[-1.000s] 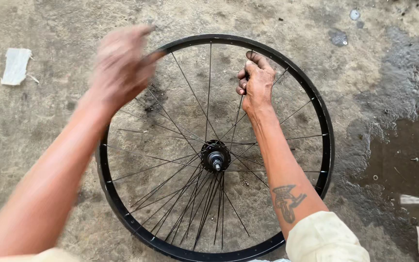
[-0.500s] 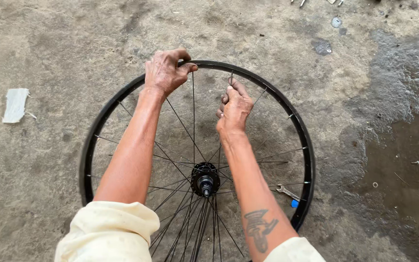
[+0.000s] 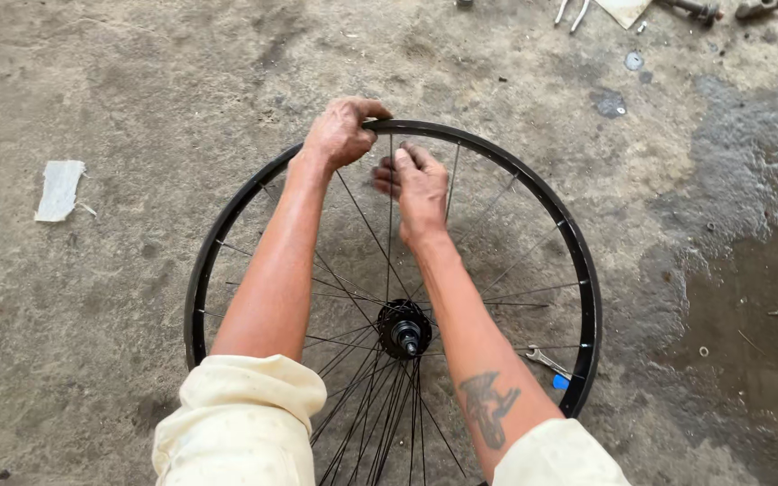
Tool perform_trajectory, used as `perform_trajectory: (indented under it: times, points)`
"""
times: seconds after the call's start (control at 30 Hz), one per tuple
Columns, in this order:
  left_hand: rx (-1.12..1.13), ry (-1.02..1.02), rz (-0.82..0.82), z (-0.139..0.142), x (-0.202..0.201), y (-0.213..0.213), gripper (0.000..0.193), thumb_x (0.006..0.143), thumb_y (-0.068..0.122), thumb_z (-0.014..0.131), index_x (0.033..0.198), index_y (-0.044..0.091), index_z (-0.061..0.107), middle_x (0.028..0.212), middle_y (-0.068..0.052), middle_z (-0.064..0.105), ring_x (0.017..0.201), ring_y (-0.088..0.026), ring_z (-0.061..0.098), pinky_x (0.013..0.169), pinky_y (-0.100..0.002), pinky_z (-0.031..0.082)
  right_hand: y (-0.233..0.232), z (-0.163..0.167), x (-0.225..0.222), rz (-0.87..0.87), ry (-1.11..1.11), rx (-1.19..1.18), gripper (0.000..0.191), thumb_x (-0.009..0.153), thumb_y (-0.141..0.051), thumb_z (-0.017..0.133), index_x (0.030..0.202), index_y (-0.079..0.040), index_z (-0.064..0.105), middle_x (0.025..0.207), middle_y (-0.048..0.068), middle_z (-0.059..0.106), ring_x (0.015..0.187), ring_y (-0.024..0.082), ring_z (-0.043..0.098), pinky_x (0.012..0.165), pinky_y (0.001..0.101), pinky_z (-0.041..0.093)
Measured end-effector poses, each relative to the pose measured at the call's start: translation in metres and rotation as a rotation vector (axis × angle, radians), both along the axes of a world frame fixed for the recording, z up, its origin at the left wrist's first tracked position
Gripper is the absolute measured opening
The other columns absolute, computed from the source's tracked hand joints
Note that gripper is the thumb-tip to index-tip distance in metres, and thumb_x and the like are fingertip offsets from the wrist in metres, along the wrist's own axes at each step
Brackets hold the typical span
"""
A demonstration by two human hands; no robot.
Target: The person sits on the ground lacing a bicycle wheel, threading spokes through the hub flange and guiding each spoke end into the rim eyelets, working around the rim and turning the wheel as they go. They occasionally use a small wrench lying nearby and reposition the wheel between spokes.
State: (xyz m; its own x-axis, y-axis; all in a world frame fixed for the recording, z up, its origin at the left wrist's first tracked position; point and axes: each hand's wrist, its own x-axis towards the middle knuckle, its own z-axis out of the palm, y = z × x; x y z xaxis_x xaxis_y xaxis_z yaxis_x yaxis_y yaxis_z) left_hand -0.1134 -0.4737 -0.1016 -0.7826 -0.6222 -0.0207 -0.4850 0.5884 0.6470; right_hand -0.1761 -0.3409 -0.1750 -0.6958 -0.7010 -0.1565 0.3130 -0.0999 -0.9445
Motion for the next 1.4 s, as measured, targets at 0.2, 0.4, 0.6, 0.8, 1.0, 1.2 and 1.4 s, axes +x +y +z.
perform_trajectory:
  times: [0.2,0.4,0.6,0.8,1.0,1.2,1.4]
  points:
    - [-0.034,-0.011,0.047,-0.004,-0.003,0.003,0.036,0.080,0.003,0.067,0.108,0.021,0.081,0.110,-0.010,0.076,0.102,-0.026,0.070,0.092,-0.040,0.056,0.001,-0.003,-0.010,0.056,-0.441,-0.084,0.031,0.100,-0.007,0.061,0.131,-0.005,0.065,0.066,-0.001,0.056,0.042,0.004,0.038,0.034,0.0205,0.027]
    - [0.222,-0.006,0.011,0.002,0.006,-0.007,0.029,0.081,0.026,0.077,0.109,0.021,0.077,0.102,-0.001,0.077,0.084,-0.016,0.071,0.075,-0.033,0.060,0.011,-0.008,0.002,0.008,-0.347,0.006,0.040,0.098,-0.010,0.058,0.137,-0.007,0.063,0.061,-0.001,0.055,0.038,0.005,0.036,0.031,0.0213,0.028]
    - [0.453,-0.094,0.210,0.013,0.081,-0.032,0.045,0.099,0.048,0.064,0.110,0.006,0.076,0.087,-0.007,0.078,0.065,-0.010,0.071,0.057,-0.028,0.058,0.008,-0.011,0.012,-0.038,0.320,0.247,0.041,0.097,-0.007,0.055,0.137,-0.004,0.063,0.087,0.005,0.075,0.061,0.010,0.064,0.049,0.0250,0.053]
    - [0.241,0.074,0.044,-0.008,0.086,-0.023,0.037,0.091,0.034,0.077,0.118,0.008,0.075,0.079,-0.003,0.075,0.062,-0.008,0.064,0.054,-0.026,0.052,-0.003,0.001,0.047,0.152,1.200,0.384,0.037,0.091,-0.004,0.056,0.127,0.002,0.063,0.114,0.023,0.070,0.099,0.034,0.069,0.082,0.0437,0.058]
    - [0.300,0.112,0.155,-0.018,0.096,-0.022,0.042,0.090,0.035,0.079,0.123,0.010,0.074,0.079,-0.001,0.071,0.063,-0.009,0.056,0.055,-0.032,0.045,0.042,-0.002,0.056,0.164,0.935,0.162,0.044,0.094,-0.006,0.064,0.136,0.007,0.059,0.122,0.027,0.068,0.110,0.039,0.068,0.095,0.0457,0.056]
    - [-0.119,-0.167,0.128,-0.021,0.093,-0.012,0.056,0.106,0.059,0.063,0.109,0.005,0.075,0.073,-0.020,0.066,0.066,-0.031,0.063,0.064,-0.049,0.048,0.154,-0.025,-0.019,-0.673,0.340,0.229,0.033,0.100,-0.005,0.059,0.133,0.000,0.062,0.122,0.011,0.070,0.109,0.019,0.068,0.096,0.0301,0.058]
    - [-0.325,-0.212,0.121,-0.027,0.092,-0.009,0.063,0.109,0.062,0.056,0.095,0.002,0.072,0.070,-0.022,0.063,0.067,-0.038,0.061,0.060,-0.052,0.048,0.168,-0.049,-0.070,-0.806,-0.120,0.079,0.026,0.099,-0.006,0.063,0.123,0.005,0.063,0.100,0.010,0.067,0.080,0.014,0.066,0.067,0.0276,0.057]
